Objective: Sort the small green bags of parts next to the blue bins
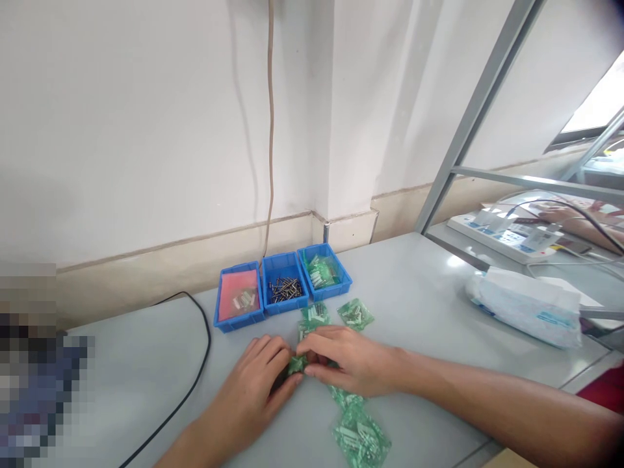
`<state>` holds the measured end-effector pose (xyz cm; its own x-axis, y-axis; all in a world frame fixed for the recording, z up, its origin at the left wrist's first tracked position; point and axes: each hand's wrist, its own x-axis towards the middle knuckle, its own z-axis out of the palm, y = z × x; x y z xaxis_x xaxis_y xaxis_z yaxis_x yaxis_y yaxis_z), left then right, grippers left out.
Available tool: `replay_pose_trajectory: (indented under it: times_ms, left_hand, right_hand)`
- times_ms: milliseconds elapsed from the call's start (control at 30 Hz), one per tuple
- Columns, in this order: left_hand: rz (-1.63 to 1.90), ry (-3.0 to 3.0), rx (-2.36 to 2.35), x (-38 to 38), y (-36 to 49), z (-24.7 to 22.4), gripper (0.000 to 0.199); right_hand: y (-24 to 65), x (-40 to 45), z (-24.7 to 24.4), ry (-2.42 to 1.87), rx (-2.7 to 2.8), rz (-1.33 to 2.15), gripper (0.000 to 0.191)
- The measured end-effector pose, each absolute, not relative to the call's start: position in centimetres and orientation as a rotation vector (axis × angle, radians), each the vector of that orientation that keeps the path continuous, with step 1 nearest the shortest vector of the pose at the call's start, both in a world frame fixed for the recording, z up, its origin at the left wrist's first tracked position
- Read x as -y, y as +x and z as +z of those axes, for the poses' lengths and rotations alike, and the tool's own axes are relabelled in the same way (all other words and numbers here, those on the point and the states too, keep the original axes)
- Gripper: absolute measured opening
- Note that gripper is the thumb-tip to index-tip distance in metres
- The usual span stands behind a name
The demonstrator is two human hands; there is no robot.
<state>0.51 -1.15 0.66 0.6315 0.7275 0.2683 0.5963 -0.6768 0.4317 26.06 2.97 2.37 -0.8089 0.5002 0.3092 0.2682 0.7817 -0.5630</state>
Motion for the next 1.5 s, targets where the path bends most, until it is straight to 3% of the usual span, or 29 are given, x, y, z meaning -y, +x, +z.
replay_pose_trajectory:
  times_ms: [1500]
  left_hand:
    - [0.624,2.572,-1.064,1.22,0.33,0.43,0.01]
  right_hand:
    - [25.92,-3.09,1.8,-0.561,2.439,0.589,0.016]
